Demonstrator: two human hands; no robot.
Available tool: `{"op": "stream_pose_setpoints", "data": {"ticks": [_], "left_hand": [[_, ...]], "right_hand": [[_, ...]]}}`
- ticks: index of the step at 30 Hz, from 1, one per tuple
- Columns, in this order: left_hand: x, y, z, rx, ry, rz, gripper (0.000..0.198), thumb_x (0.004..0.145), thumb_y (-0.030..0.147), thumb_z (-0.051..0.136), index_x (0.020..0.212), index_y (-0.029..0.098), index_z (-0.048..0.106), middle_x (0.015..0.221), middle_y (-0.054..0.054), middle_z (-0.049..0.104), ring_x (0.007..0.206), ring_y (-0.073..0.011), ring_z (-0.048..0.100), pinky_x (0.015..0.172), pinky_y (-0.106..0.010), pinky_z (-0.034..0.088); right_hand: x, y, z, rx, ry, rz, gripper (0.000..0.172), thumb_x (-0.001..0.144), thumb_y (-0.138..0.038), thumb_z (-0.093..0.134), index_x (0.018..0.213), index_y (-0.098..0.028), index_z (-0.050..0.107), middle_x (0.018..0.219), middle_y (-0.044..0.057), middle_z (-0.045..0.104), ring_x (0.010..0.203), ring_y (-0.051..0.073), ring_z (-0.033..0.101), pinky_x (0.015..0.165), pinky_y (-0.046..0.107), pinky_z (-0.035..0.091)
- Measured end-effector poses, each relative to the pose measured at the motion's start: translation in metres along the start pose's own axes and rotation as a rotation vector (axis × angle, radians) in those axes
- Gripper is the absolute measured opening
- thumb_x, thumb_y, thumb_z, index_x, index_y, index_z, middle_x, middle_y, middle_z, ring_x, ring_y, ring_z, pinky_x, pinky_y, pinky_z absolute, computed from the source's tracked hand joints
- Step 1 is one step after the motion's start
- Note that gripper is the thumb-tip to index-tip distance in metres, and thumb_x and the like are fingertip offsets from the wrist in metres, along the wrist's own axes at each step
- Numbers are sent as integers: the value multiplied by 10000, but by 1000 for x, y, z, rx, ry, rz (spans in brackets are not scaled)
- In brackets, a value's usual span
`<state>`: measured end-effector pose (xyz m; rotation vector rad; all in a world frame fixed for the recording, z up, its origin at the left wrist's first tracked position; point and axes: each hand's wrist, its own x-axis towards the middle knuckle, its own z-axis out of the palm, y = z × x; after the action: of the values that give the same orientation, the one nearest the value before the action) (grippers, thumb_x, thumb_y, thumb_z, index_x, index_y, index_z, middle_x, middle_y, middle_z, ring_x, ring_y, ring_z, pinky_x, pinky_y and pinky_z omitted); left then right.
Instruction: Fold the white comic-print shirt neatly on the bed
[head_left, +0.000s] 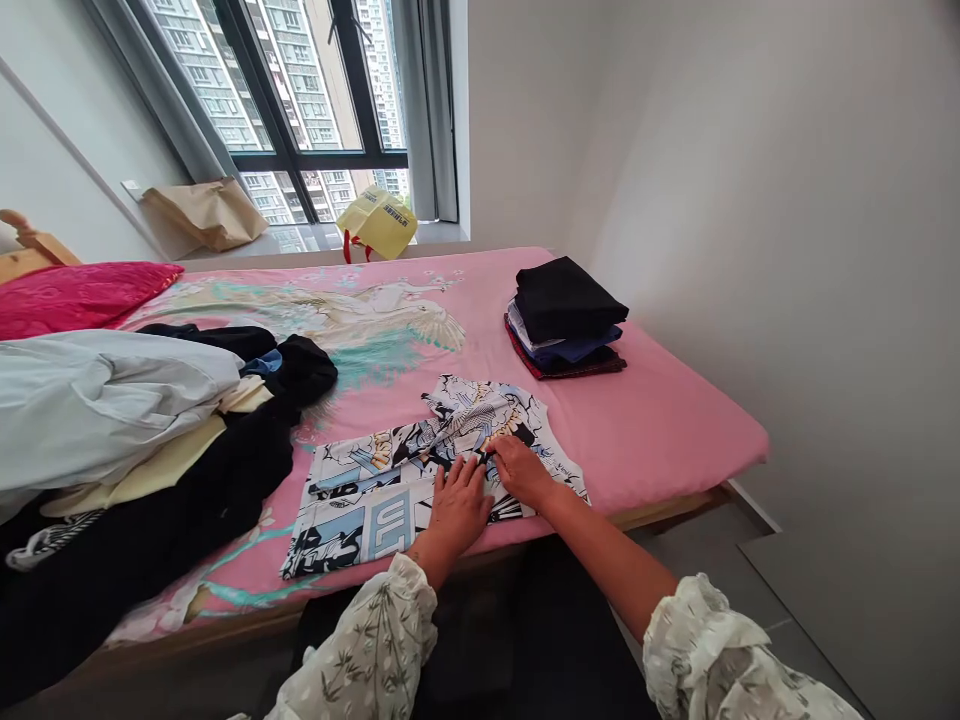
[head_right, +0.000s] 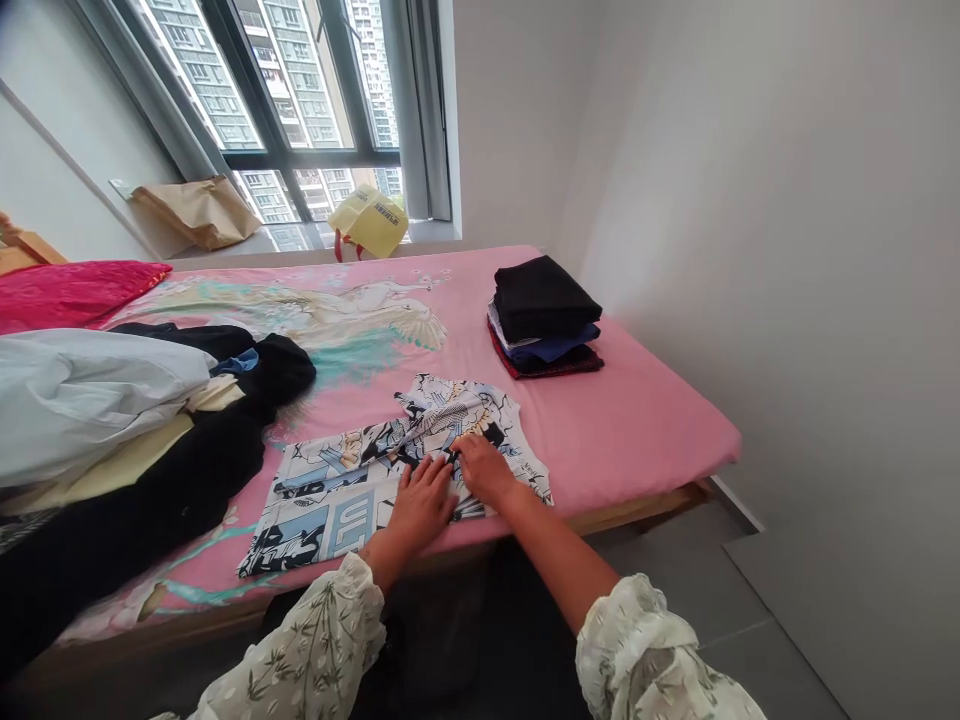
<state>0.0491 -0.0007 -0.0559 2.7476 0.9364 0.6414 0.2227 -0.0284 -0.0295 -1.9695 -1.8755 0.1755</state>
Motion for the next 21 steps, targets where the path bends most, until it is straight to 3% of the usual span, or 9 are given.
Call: {"op": "stream_pose_setpoints", "data": {"ticks": [2,5,9,11,14,17,21], "left_hand": [[0,1,2,20,-17,-107,541,853,358,550,1365,200,477,1462,-129,448,1365,-351,359,1100,-602,237],[-2,1,1,-27,-30,-148,601,795,412,616,1359,251,483,1477,-116,430,1357,-342,367,1092,-576,232],[15,-10,-14,-283,99,-282,429,712,359,684,1123,246,638,1279,-110,611,1225,-329,488,1040,-531,305],[35,-25,-24,-354,189,-415,326,746,349,638,1039,206,646,1175,-134,642,1179,-328,509,1012,-521,335],[77,-58,-36,-425,244,-596,366,782,398,589,1051,151,600,1121,-180,624,1147,-339,531,945,-502,400],[121,-87,-43,-621,187,-734,356,834,454,521,994,143,586,860,-114,645,873,-255,646,765,-395,499],[159,-103,-48,-912,60,-795,335,875,475,498,863,151,584,601,16,541,513,-107,537,547,-266,477]], "right_hand": [[5,9,3,-38,-32,48,406,898,-222,405,1275,-135,525,1377,131,485,1295,239,404,1114,431,272],[12,9,5,-87,-35,128,495,916,-262,364,1375,-92,434,1461,176,382,1371,297,302,1123,543,184],[13,-2,12,-100,-42,84,506,960,-376,317,1410,-166,416,1515,97,326,1420,231,222,1175,446,109],[11,-4,18,-97,-76,59,551,948,-441,353,1437,-190,385,1546,73,266,1440,236,178,1180,450,78],[8,-1,26,-94,-113,56,598,950,-481,329,1480,-203,311,1573,64,175,1460,247,113,1176,484,27],[8,4,29,-92,-128,58,613,959,-510,270,1497,-217,267,1582,51,126,1467,236,71,1178,477,2],[10,6,28,-89,-140,56,641,950,-567,247,1503,-242,247,1585,41,110,1469,232,56,1178,476,-2]]}}
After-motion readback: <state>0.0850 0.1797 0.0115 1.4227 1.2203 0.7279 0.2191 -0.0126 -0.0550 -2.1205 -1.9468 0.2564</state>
